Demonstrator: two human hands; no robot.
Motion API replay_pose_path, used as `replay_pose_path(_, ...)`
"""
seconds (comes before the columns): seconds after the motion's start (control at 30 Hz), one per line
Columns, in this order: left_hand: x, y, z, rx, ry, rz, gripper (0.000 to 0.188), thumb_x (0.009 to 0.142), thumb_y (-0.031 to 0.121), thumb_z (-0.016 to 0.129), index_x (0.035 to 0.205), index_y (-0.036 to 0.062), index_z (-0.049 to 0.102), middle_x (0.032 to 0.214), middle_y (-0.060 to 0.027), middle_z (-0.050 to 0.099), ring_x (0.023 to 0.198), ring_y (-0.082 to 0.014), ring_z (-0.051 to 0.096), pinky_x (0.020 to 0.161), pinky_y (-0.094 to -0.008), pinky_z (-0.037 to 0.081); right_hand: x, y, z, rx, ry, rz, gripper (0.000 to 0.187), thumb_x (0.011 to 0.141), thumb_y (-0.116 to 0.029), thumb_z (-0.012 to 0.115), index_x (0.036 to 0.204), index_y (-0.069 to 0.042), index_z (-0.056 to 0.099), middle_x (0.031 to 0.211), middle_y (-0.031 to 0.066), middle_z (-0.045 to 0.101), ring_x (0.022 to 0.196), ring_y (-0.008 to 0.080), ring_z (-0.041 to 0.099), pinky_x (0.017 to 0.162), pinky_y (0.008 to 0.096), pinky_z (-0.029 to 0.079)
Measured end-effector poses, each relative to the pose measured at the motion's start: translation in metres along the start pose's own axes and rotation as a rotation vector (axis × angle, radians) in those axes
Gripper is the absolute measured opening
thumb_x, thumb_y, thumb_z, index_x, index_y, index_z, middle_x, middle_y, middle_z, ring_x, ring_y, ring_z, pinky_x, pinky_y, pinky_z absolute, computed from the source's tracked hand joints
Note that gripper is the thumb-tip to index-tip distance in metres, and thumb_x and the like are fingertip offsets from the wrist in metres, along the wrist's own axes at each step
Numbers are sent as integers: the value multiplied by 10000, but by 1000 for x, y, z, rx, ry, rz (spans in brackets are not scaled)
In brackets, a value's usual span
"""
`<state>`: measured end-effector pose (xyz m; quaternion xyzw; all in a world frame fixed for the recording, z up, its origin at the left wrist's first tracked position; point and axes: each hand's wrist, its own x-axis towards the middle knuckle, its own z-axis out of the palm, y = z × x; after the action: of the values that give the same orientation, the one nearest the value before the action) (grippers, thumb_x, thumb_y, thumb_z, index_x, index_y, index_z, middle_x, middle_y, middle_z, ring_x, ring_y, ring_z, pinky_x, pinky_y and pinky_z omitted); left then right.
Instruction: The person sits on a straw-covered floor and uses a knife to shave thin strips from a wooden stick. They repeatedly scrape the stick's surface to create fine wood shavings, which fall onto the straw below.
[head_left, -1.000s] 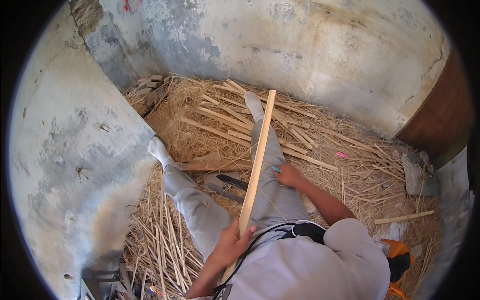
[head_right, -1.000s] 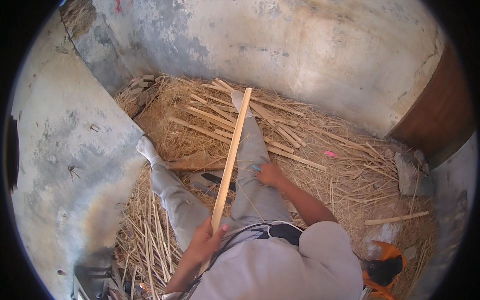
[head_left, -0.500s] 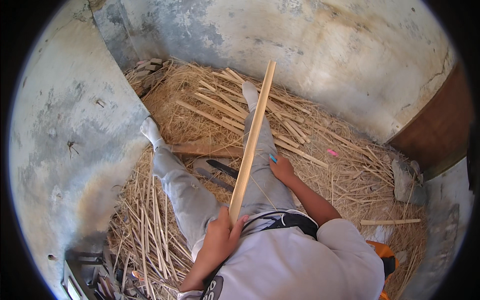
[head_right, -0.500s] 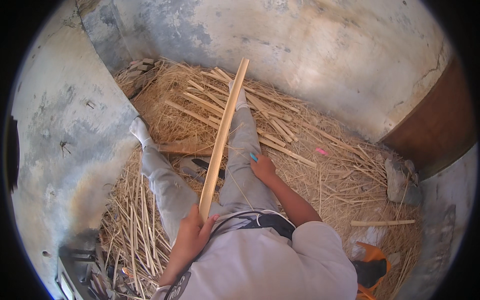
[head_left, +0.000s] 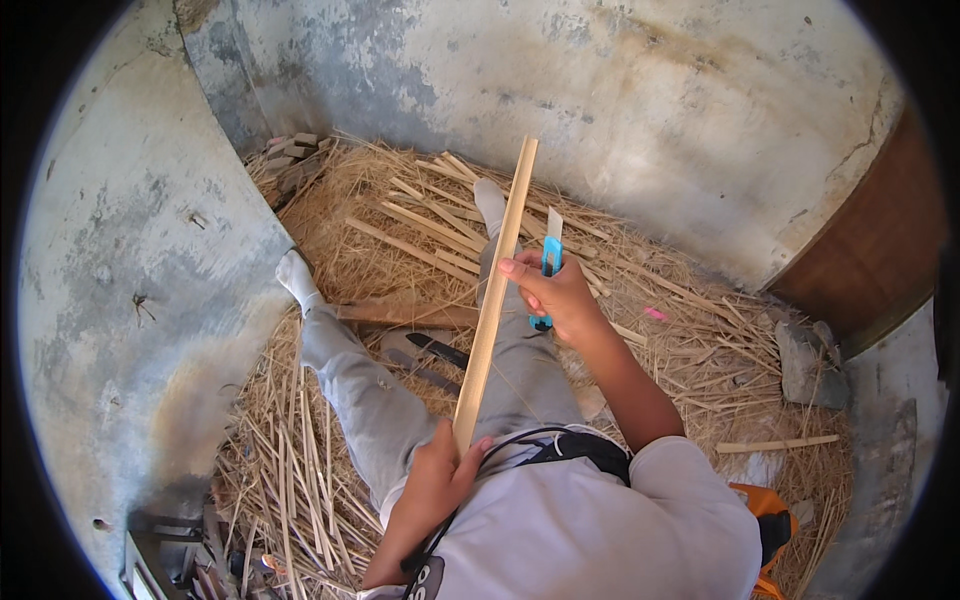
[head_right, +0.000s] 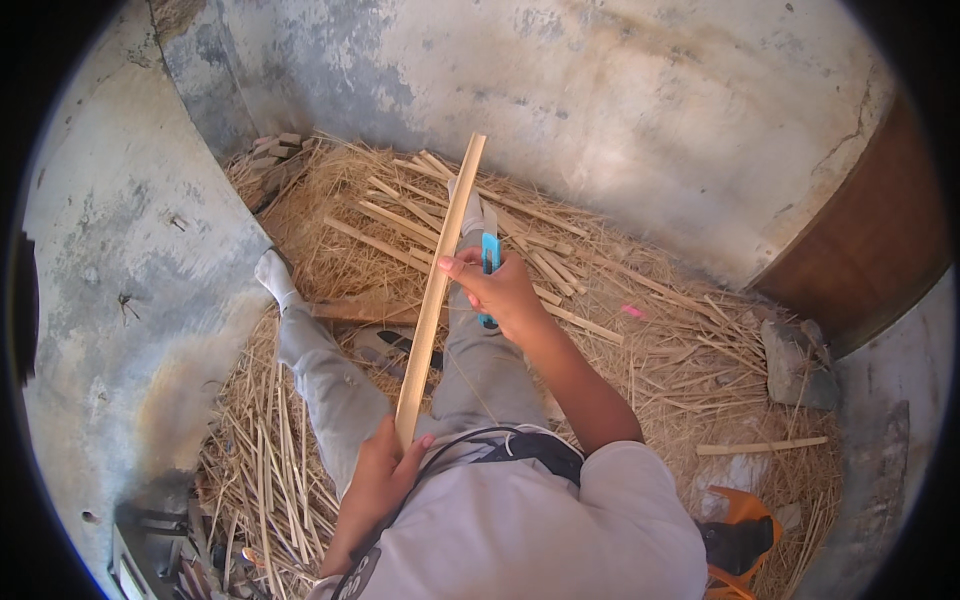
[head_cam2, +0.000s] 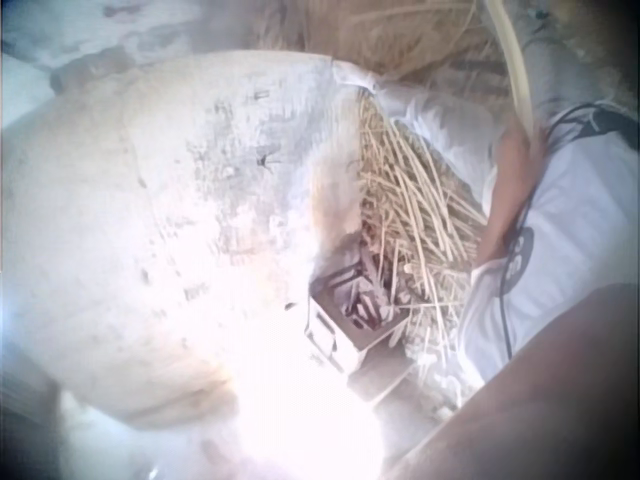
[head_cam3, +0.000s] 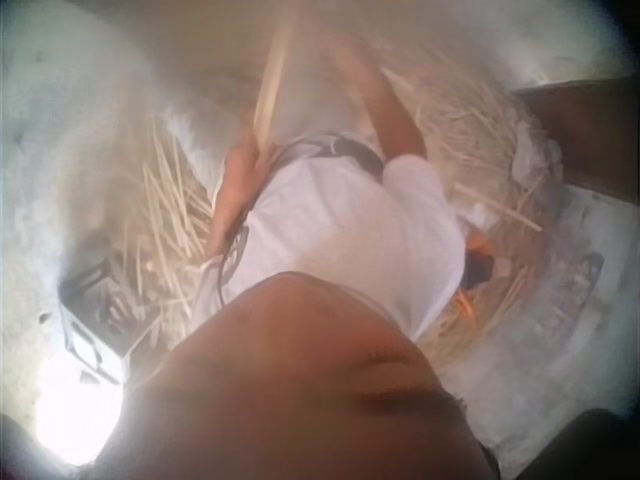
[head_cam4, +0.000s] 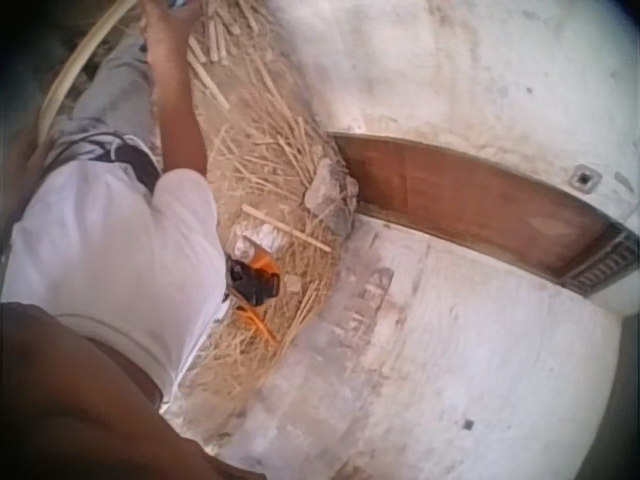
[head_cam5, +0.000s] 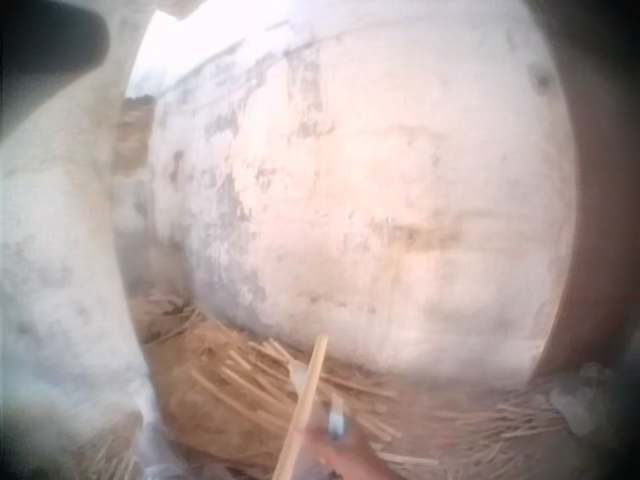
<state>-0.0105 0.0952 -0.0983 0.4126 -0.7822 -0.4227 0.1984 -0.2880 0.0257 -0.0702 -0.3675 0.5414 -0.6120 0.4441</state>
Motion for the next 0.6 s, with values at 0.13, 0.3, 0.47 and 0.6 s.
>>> replay_pose_path(0.13,-2,3,-2,4,-16,-4,437,962,351,691,946,-15,452,622,-261,592,581,-463,623,513,-476,469,-1,-1,2,102,67,13,259,913,-267,773,821,-68,636,517,-38,456,418,51,368,412,243,271)
replay_pose_path(0.3,-4,7,-3,24,-15,6,433,970,344,678,968,-16,438,632,-281,600,604,-487,627,528,-504,479,5,-15,5,140,93,16,337,927,-257,756,707,-101,555,496,-32,440,407,69,364,408,262,279)
replay_pose_path(0.47,-7,9,-4,43,-6,8,434,974,343,669,969,-17,426,643,-298,605,620,-507,625,540,-526,485,26,-25,-2,231,74,18,349,924,-266,762,686,-107,562,493,-36,428,399,70,353,404,267,273)
replay_pose_path(0.6,-7,7,-4,74,-5,18,444,974,351,666,960,-23,426,643,-298,607,624,-510,626,541,-530,491,48,-30,-12,245,86,0,306,916,-271,772,728,-99,603,496,-43,425,400,69,350,404,265,269)
